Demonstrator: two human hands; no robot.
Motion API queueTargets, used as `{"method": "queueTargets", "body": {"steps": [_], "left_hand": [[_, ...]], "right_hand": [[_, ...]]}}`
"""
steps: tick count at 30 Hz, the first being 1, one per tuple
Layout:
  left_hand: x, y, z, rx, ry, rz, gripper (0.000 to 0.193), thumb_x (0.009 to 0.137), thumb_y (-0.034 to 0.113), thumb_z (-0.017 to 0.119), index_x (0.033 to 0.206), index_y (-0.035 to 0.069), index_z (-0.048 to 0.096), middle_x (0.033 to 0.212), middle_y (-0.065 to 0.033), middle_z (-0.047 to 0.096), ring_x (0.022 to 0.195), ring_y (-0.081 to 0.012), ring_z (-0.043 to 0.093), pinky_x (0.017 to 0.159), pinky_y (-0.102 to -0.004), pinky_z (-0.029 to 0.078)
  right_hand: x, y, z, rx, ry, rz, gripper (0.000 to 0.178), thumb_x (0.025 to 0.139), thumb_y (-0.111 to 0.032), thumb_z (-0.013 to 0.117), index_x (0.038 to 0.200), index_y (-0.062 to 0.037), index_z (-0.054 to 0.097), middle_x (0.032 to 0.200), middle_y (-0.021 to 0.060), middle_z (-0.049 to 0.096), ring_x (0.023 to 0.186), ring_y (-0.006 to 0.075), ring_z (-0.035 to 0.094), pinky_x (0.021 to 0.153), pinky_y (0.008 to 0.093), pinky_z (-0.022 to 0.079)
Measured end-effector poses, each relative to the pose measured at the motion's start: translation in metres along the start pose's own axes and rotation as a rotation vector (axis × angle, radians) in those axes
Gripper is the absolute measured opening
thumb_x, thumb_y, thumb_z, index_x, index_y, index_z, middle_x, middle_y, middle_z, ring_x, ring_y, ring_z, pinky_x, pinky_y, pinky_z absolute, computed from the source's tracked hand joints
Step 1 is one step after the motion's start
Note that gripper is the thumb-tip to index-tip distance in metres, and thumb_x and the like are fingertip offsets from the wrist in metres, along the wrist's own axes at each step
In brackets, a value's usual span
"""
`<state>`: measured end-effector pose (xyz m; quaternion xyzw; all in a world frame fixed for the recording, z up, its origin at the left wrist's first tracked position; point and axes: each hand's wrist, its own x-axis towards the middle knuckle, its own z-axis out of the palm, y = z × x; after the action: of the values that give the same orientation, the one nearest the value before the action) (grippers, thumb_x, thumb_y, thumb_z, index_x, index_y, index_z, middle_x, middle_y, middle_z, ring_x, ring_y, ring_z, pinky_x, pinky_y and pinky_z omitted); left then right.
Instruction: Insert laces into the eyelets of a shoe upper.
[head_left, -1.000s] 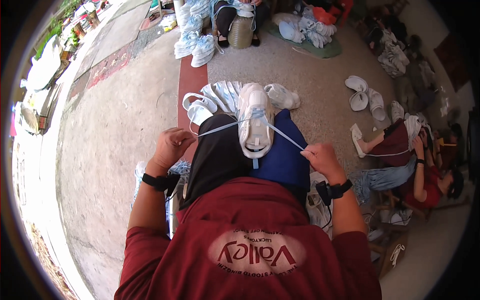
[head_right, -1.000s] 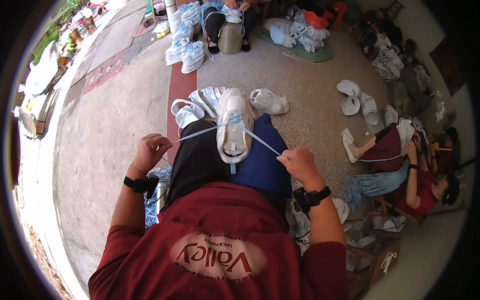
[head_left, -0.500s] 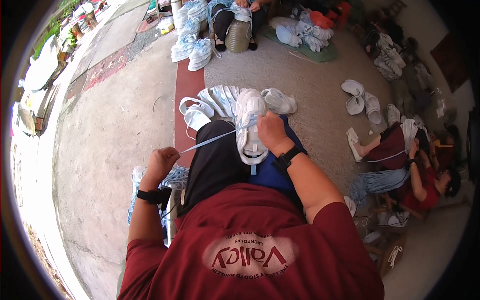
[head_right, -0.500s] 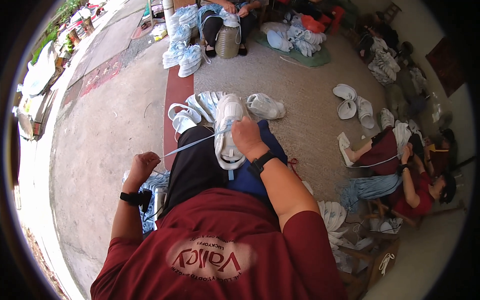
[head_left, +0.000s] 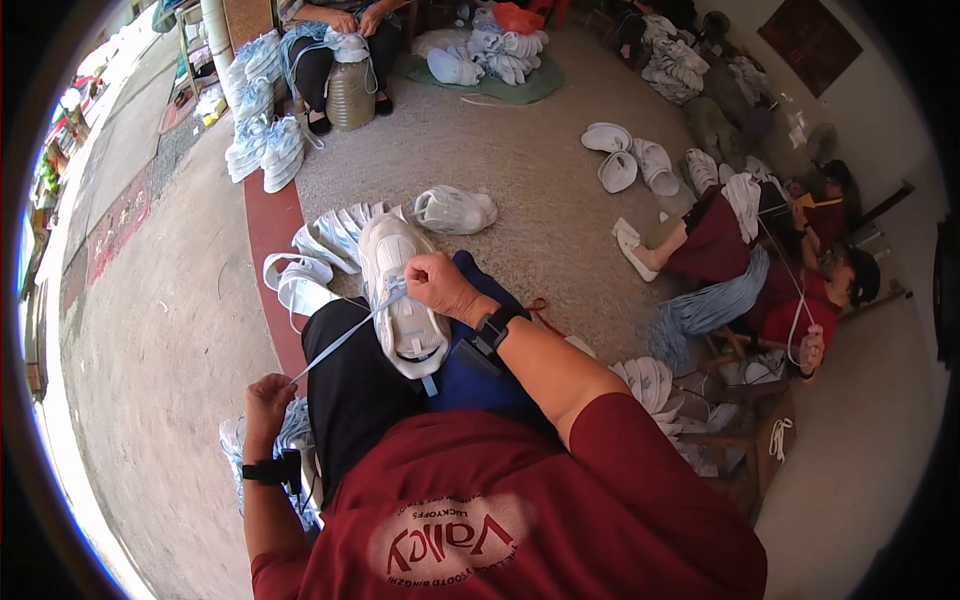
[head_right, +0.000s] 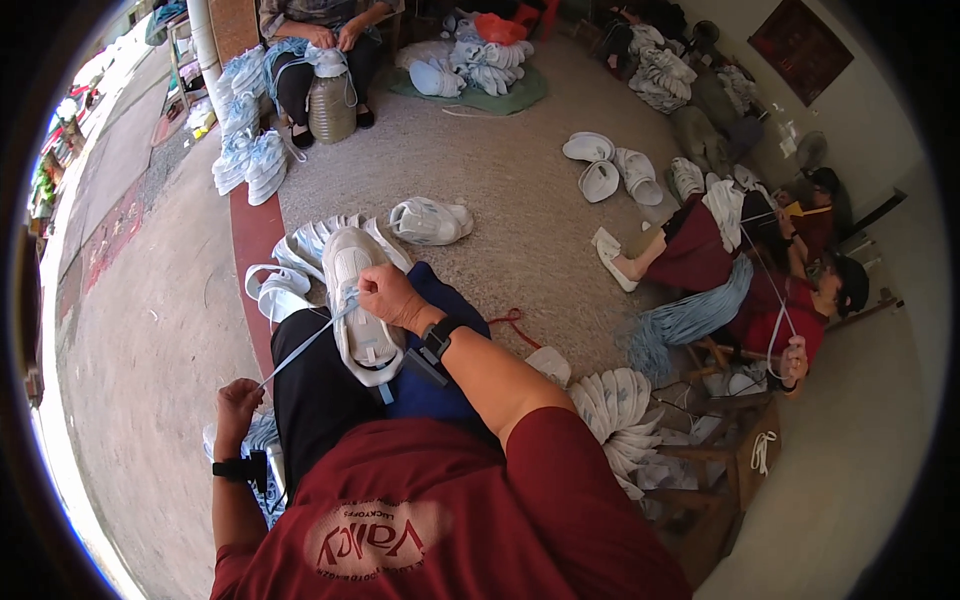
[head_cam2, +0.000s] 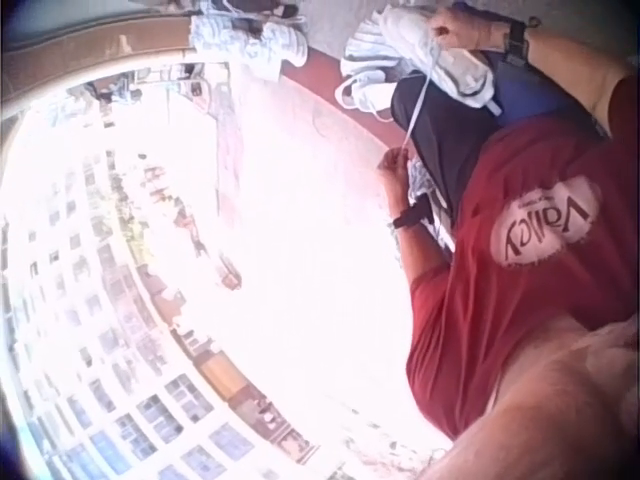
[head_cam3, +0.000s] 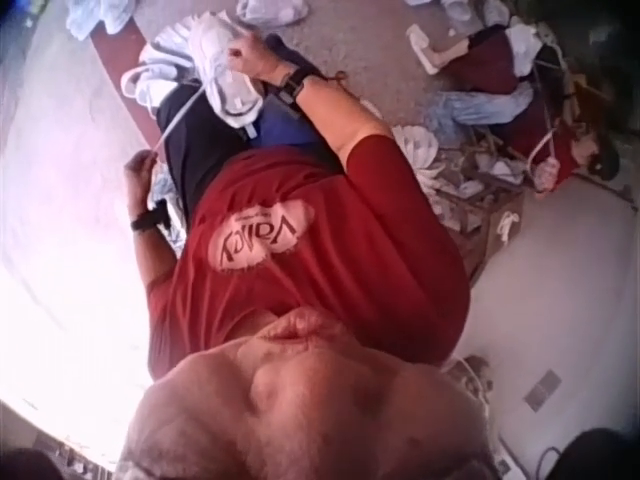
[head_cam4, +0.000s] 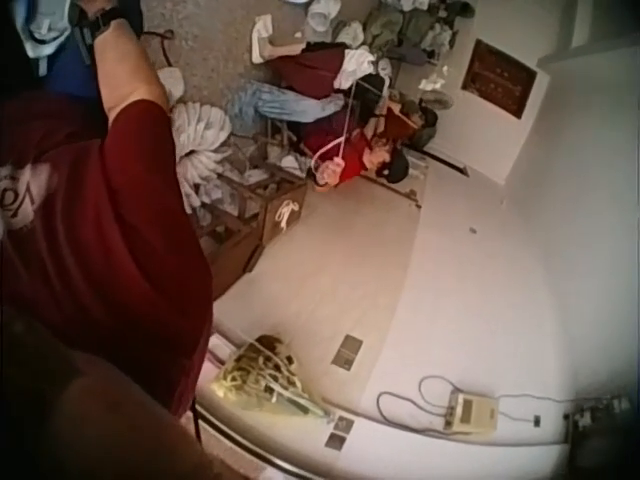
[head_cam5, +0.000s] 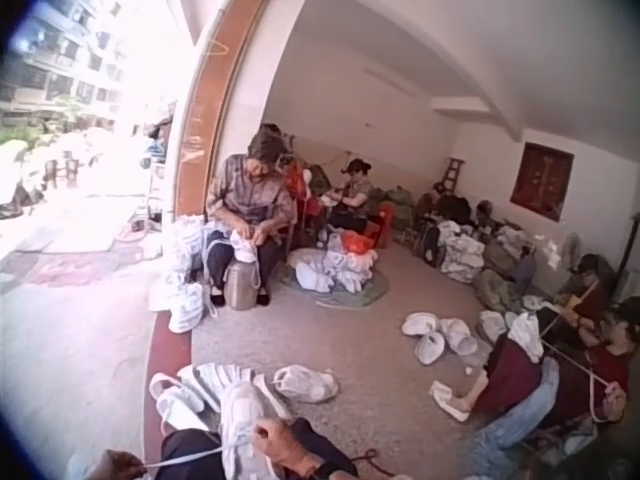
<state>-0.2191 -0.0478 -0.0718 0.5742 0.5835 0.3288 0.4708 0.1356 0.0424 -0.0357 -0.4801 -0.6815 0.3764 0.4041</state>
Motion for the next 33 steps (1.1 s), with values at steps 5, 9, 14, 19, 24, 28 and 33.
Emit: {"method": "queueTargets", "body": {"steps": [5,9,14,19,24,28,33], "left_hand": [[0.012,0.014,0.008,-0.099,-0.063,-0.019,0.002,0.079,-0.002,0.060,0.078,-0.002,0.061,0.067,-0.0006,0.059,0.061,-0.0070,0.053,0.058,-0.0216,0.042],[0.022,0.021,0.007,-0.120,-0.065,-0.020,0.003,0.080,0.001,0.060,0.077,0.000,0.061,0.066,0.0000,0.058,0.060,-0.0062,0.051,0.056,-0.0206,0.040],[0.012,0.006,-0.006,-0.092,-0.053,0.015,0.007,0.081,0.005,0.060,0.076,0.001,0.060,0.065,0.0008,0.056,0.059,-0.0063,0.049,0.055,-0.0200,0.038],[0.015,0.008,-0.007,-0.074,-0.034,0.042,0.008,0.081,0.005,0.061,0.075,0.001,0.059,0.064,0.0011,0.054,0.059,-0.0057,0.047,0.054,-0.0199,0.037],[-0.004,-0.009,-0.024,-0.017,0.101,0.089,0.010,0.080,0.002,0.063,0.071,0.001,0.057,0.062,0.0015,0.052,0.058,-0.0066,0.044,0.053,-0.0215,0.036],[-0.016,0.014,-0.047,0.391,0.283,0.377,0.013,0.074,-0.004,0.062,0.068,0.001,0.052,0.060,-0.0045,0.049,0.055,-0.0124,0.045,0.052,-0.0239,0.037],[-0.056,0.015,-0.069,0.470,0.416,0.423,0.015,0.075,-0.006,0.062,0.067,0.001,0.051,0.062,-0.0048,0.051,0.057,-0.0117,0.046,0.054,-0.0247,0.039]], "right_hand": [[0.022,-0.023,-0.023,-0.171,-0.378,0.132,0.011,0.068,-0.010,0.056,0.067,0.0008,0.057,0.057,0.0113,0.053,0.053,0.0151,0.049,0.050,0.0325,0.039],[0.021,-0.026,-0.023,-0.471,-0.459,0.114,0.010,0.065,-0.009,0.055,0.063,0.0002,0.056,0.064,0.0213,0.056,0.056,0.0304,0.054,0.052,0.0403,0.040],[-0.006,-0.009,0.004,-0.286,0.125,-0.116,0.016,0.068,-0.010,0.066,0.063,-0.0030,0.052,0.064,0.0163,0.057,0.064,0.0338,0.057,0.057,0.0413,0.044],[0.007,0.006,0.008,-0.195,0.176,0.042,0.019,0.069,-0.007,0.069,0.063,-0.0026,0.051,0.060,0.0133,0.055,0.057,0.0251,0.055,0.053,0.0347,0.042],[0.013,0.001,0.015,-0.121,0.106,0.106,0.023,0.065,-0.010,0.072,0.069,-0.0034,0.051,0.064,0.0075,0.055,0.061,0.0200,0.052,0.058,0.0340,0.043],[-0.021,-0.009,0.003,-0.409,0.166,-0.011,0.042,0.061,-0.018,0.076,0.088,-0.0048,0.046,0.084,0.0147,0.055,0.083,0.0323,0.052,0.073,0.0390,0.043],[-0.022,-0.008,0.011,-0.427,0.113,0.048,0.044,0.064,-0.017,0.077,0.091,-0.0042,0.044,0.085,0.0166,0.053,0.087,0.0333,0.050,0.077,0.0390,0.042]]}}
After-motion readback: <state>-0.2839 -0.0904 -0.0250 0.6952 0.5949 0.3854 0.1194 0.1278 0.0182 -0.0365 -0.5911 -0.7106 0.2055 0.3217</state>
